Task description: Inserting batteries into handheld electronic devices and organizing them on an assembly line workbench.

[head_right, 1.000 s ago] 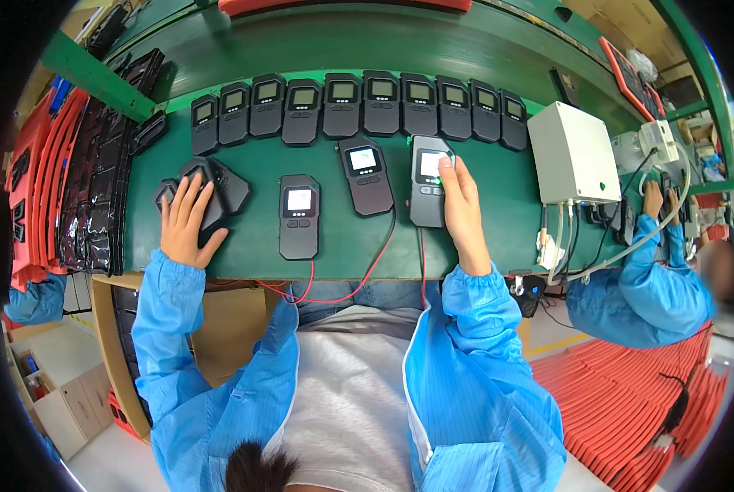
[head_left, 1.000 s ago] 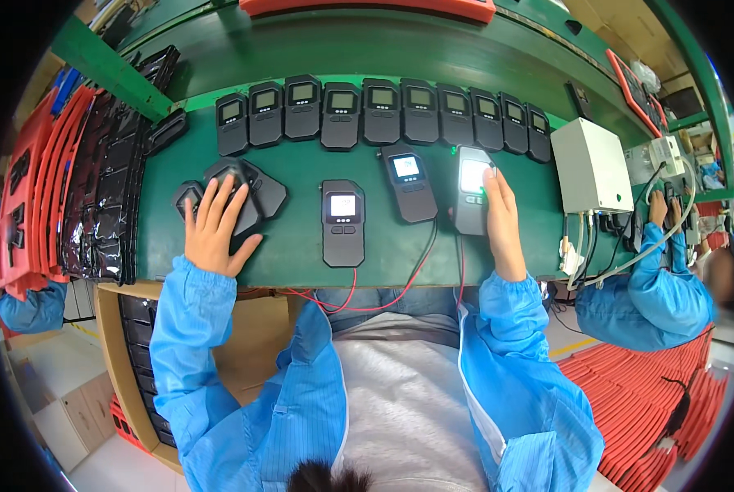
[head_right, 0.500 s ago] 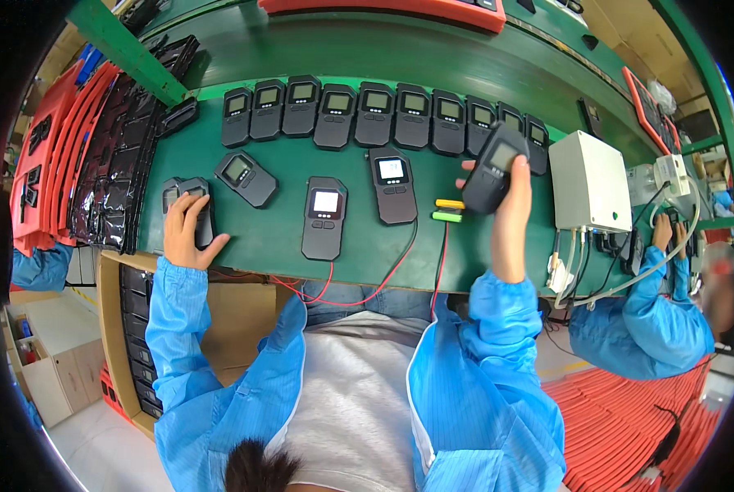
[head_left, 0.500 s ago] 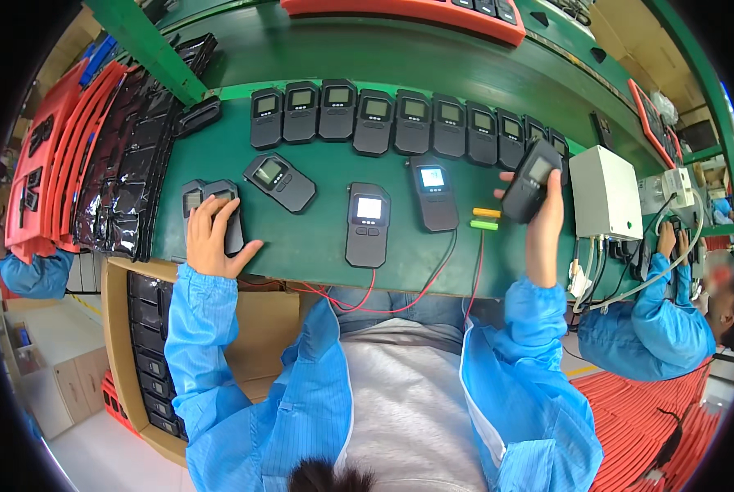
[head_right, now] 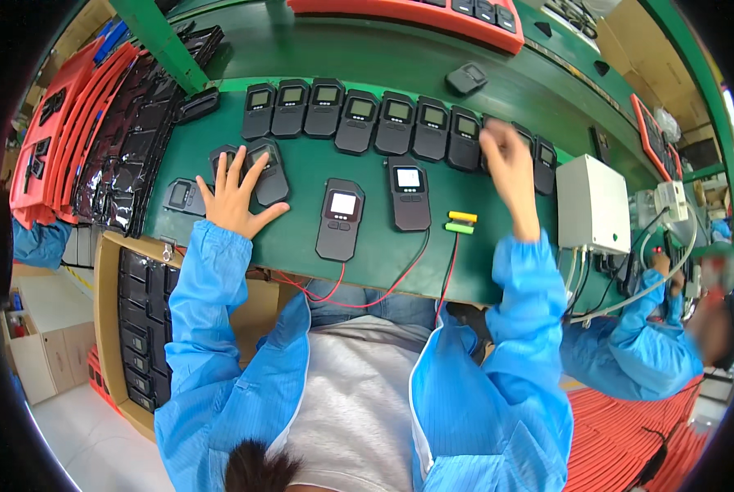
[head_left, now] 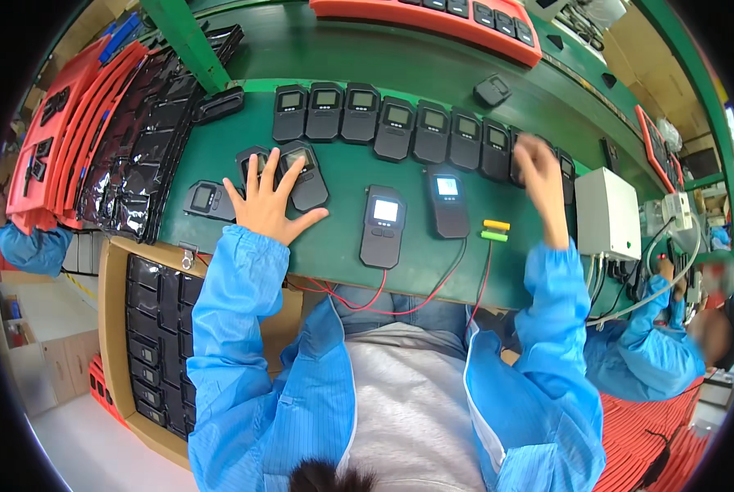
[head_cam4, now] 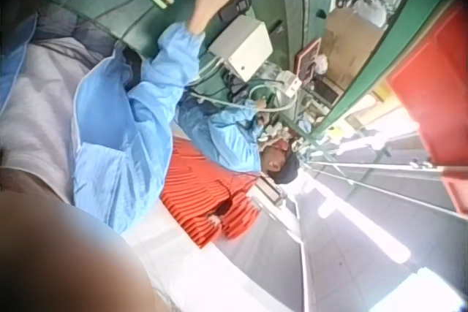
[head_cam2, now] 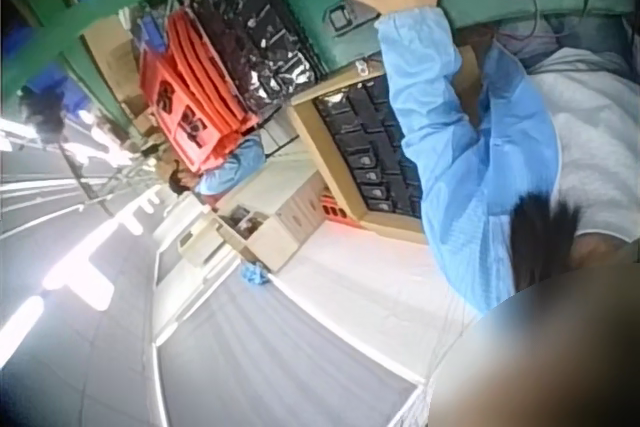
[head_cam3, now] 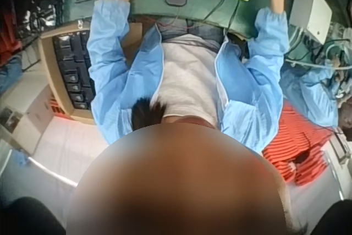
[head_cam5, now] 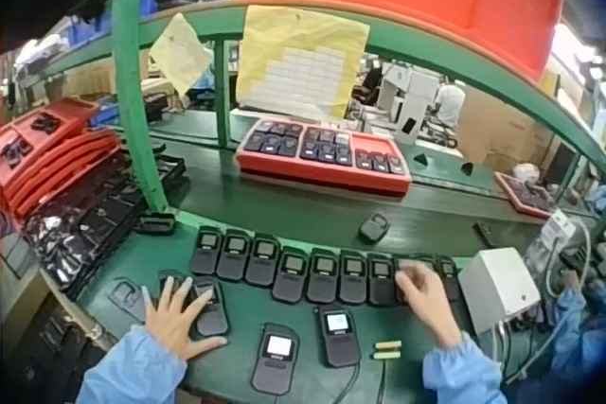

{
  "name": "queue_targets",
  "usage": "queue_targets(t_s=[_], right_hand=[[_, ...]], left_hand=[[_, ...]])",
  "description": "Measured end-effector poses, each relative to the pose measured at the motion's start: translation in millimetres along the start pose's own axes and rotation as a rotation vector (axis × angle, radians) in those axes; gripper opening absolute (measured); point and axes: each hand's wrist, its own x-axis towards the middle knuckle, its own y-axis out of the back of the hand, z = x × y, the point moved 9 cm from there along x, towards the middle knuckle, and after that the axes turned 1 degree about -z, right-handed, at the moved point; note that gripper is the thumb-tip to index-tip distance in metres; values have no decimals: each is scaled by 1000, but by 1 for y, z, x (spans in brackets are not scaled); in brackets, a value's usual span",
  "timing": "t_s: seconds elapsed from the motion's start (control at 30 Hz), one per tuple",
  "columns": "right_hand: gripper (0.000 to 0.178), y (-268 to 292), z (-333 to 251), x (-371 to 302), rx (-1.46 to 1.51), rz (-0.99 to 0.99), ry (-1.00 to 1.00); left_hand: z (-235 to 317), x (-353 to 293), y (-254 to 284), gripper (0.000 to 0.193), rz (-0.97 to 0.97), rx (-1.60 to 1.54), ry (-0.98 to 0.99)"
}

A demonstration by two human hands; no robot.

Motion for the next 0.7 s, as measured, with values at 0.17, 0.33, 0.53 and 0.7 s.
queue_targets(t_s=[0.17, 0.33, 0.53, 0.7], right_hand=[[32, -8, -21, -95, -240, -323, 48], [27, -26, -18, -119, -230, -408, -13], [32, -29, -14, -82, 614, -209, -217], [40, -68, -35, -60, 930, -510, -387]], left_hand=[[-18, -11, 5, 88, -27, 66, -57], [-55, -21, 4, 87, -56, 122, 76], [-53, -18, 7, 84, -36, -12, -114], [-43, 3, 22, 72, -13, -336, -289]])
